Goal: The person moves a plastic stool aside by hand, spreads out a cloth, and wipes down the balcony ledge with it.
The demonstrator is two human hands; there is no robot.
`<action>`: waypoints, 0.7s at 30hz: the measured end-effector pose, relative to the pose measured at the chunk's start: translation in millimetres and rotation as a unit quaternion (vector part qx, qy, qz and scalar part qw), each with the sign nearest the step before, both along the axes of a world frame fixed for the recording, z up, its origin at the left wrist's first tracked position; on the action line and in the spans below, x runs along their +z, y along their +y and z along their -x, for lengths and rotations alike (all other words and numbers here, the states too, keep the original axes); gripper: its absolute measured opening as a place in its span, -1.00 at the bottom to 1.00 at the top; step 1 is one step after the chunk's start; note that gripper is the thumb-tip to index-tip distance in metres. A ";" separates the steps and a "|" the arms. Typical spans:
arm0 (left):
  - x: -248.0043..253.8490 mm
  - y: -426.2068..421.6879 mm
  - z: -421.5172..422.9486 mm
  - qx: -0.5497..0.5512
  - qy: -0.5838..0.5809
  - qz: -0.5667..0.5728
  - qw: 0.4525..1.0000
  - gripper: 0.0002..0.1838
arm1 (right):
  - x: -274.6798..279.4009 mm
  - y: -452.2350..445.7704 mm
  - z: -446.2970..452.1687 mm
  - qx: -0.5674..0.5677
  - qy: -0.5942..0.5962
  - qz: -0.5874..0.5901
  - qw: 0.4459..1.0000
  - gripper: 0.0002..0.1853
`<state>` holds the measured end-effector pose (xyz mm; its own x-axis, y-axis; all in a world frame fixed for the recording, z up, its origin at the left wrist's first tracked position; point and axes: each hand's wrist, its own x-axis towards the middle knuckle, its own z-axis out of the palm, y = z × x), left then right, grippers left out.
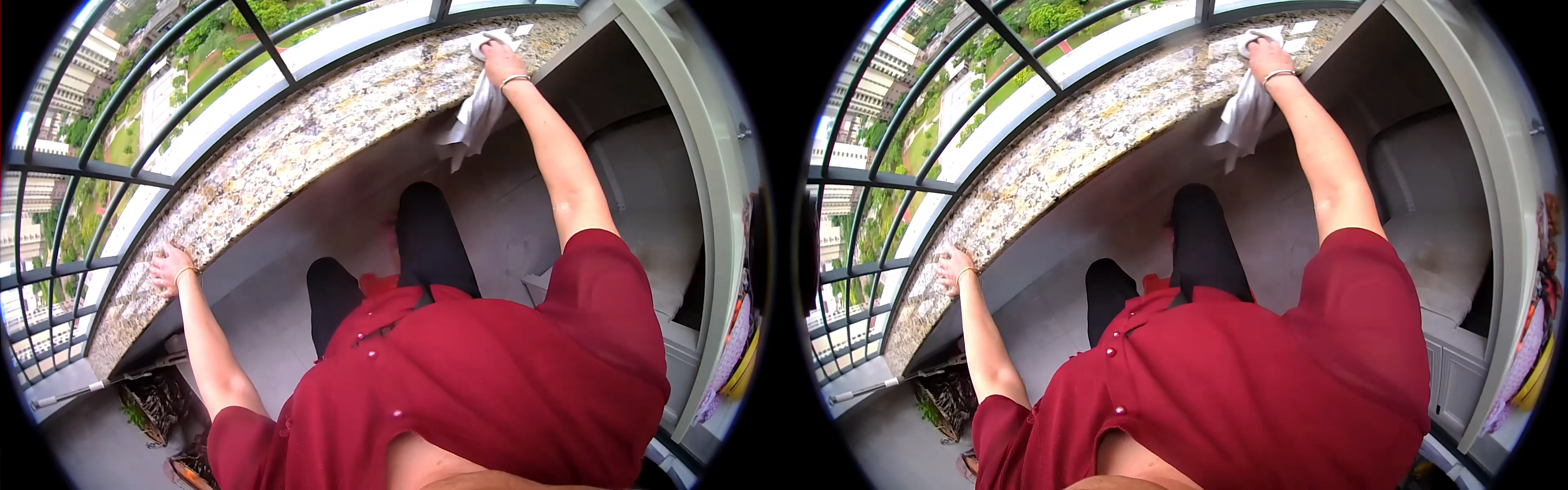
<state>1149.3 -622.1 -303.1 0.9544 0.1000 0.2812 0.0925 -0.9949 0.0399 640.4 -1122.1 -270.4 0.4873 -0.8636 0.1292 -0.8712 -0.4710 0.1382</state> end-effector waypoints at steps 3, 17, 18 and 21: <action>-0.8 -2.6 2.1 0.006 -0.012 -0.011 1.000 -0.30 | -1.9 -46.7 1.7 -0.135 0.003 -0.054 0.989 -0.65; 20.5 -12.8 21.2 0.006 0.022 0.011 1.000 -0.30 | 6.6 158.1 -178.9 0.248 -0.182 -0.012 0.952 -0.77; 22.0 -13.4 22.7 0.003 0.025 0.010 1.000 -0.30 | 2.2 168.1 -187.4 0.277 -0.234 -0.025 0.932 -0.76; 23.9 -13.9 26.6 0.000 0.018 0.008 1.000 -0.31 | 6.5 175.3 -199.6 0.238 -0.375 -0.176 0.878 -0.70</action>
<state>1122.7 -636.0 -279.2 0.9639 0.1054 0.2446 0.0951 -0.9940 0.0534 840.0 -946.8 -263.9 0.6968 -0.6353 0.3330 -0.3477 -0.7052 -0.6179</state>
